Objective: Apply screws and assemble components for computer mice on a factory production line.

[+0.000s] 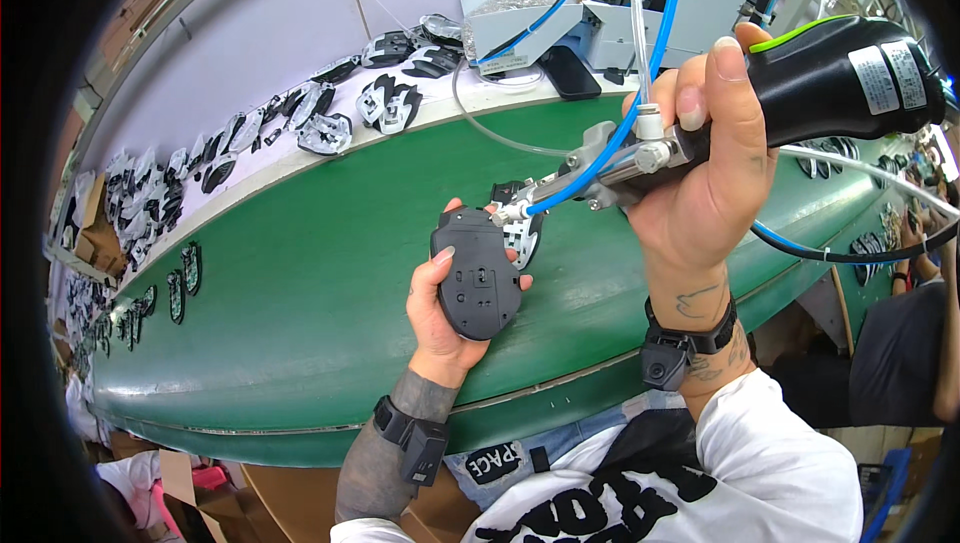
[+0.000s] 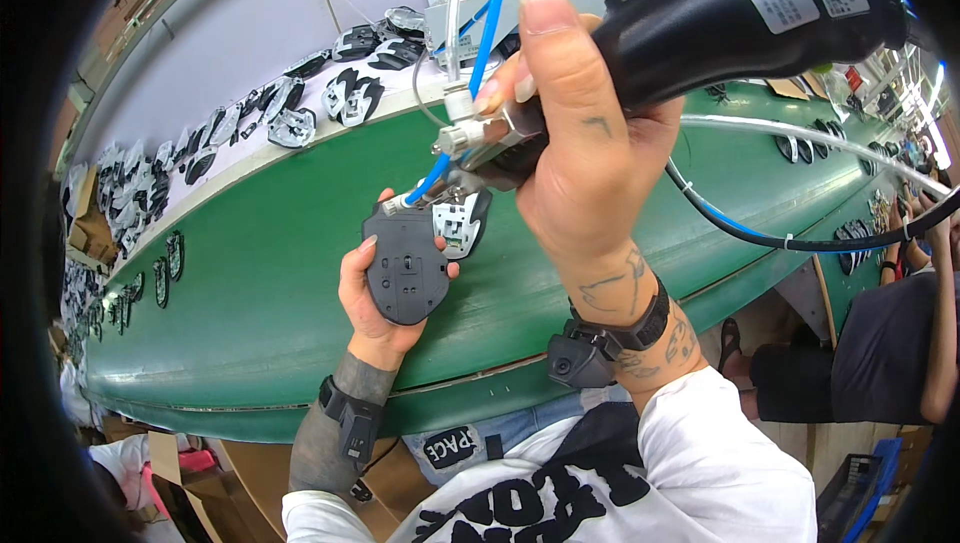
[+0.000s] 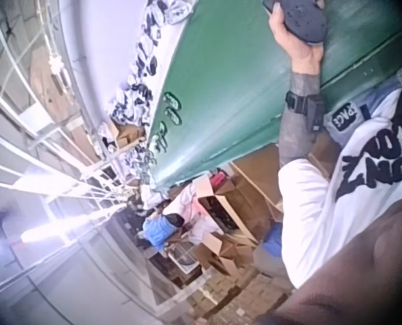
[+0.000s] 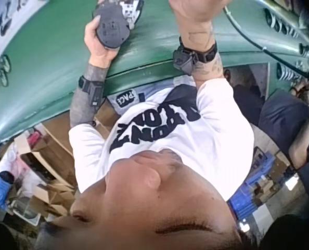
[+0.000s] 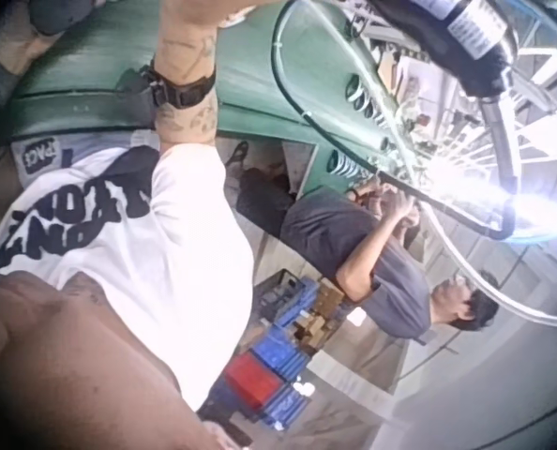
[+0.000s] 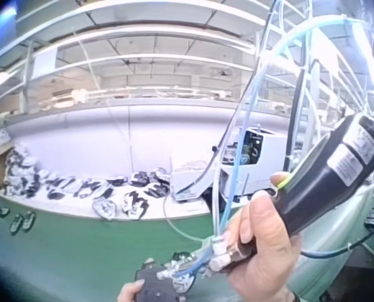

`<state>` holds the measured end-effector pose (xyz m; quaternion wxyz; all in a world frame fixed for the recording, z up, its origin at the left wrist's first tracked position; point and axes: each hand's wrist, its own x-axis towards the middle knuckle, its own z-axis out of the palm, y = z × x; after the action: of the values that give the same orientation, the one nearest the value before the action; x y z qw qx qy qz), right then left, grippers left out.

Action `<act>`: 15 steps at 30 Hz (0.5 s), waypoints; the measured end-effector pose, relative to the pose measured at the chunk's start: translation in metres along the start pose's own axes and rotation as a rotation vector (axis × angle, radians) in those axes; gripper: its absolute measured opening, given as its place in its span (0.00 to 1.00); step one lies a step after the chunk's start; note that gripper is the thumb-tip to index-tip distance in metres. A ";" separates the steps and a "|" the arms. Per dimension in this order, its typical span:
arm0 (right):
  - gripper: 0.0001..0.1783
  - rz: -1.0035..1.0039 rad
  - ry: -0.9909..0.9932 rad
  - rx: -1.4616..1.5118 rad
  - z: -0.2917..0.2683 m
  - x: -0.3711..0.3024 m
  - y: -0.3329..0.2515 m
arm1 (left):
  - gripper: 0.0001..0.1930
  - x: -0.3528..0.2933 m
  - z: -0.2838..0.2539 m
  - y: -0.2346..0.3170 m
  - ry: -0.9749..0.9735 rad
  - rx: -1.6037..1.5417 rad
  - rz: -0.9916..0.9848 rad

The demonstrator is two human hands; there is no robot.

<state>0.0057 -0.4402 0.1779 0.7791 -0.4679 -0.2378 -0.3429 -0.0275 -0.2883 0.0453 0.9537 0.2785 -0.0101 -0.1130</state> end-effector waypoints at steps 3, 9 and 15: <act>0.17 0.020 -0.001 0.019 0.000 0.000 0.000 | 0.32 0.000 0.003 -0.001 0.023 0.024 0.009; 0.16 0.022 -0.028 0.009 0.000 0.000 -0.002 | 0.31 0.003 -0.003 0.001 -0.067 -0.039 -0.024; 0.12 0.047 -0.018 0.099 -0.002 0.000 -0.009 | 0.28 0.015 -0.018 0.011 0.143 0.068 0.110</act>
<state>-0.0012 -0.4448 0.1817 0.8069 -0.4374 -0.2502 -0.3082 -0.0089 -0.2726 0.0353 0.9468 0.3169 0.0391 -0.0399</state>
